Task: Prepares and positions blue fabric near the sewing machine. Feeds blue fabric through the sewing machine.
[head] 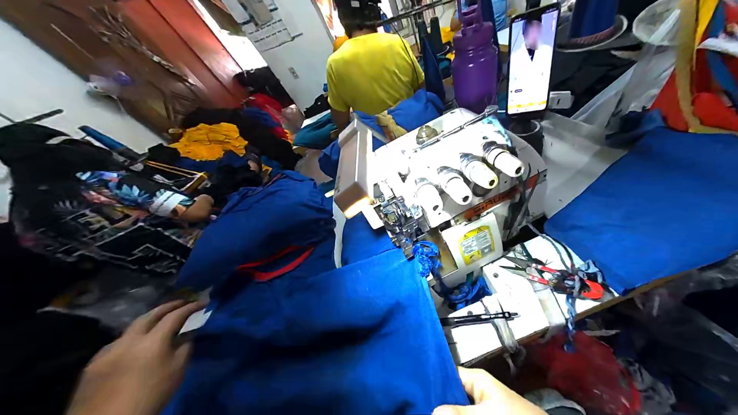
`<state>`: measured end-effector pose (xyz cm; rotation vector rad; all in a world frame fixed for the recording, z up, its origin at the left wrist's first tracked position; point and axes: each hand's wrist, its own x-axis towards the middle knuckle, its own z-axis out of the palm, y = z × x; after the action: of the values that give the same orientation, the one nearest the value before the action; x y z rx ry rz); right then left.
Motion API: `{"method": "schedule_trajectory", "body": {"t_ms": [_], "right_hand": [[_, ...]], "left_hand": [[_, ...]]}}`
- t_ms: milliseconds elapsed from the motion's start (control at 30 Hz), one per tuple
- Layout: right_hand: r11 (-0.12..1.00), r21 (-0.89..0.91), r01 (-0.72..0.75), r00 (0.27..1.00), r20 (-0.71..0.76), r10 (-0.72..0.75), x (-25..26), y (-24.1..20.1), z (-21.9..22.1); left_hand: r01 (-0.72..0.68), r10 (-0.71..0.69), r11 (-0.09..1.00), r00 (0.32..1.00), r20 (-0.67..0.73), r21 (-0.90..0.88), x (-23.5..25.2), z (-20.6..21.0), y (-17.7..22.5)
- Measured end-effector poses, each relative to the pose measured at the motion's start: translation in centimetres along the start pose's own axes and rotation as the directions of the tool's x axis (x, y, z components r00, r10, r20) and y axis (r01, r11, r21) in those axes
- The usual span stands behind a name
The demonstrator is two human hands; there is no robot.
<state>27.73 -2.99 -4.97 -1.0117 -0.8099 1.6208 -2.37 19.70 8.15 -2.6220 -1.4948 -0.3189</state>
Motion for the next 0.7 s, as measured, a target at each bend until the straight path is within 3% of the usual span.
{"method": "schedule_trajectory", "body": {"t_ms": [100, 200, 400, 500, 700], "right_hand": [[0.994, -0.109, 0.029, 0.998, -0.046, -0.034, -0.6, 0.8, -1.7], [0.993, -0.085, 0.086, 0.991, -0.092, -0.093, -1.1, 1.0, -2.2], [0.984, 0.032, 0.176, 0.978, -0.123, -0.171, -1.4, 1.0, -1.9], [0.982, -0.017, 0.186, 0.977, -0.100, -0.187, -1.7, 1.0, -1.8], [0.944, -0.113, 0.311, 0.945, -0.069, -0.319, -3.6, -2.0, -0.6]], "left_hand": [[-0.346, 0.293, 0.923, 0.916, -0.274, -0.168, 0.3, 3.8, 7.2], [-0.502, 0.407, 0.844, 0.830, -0.381, -0.192, 0.3, 6.4, 13.9], [-0.572, 0.520, 0.820, 0.760, -0.390, -0.020, 1.7, 7.8, 15.4], [-0.594, 0.570, 0.801, 0.717, -0.401, 0.076, 1.7, 7.7, 15.5], [-0.530, 0.526, 0.839, 0.729, -0.438, 0.125, 1.2, 6.2, 15.0]]}}
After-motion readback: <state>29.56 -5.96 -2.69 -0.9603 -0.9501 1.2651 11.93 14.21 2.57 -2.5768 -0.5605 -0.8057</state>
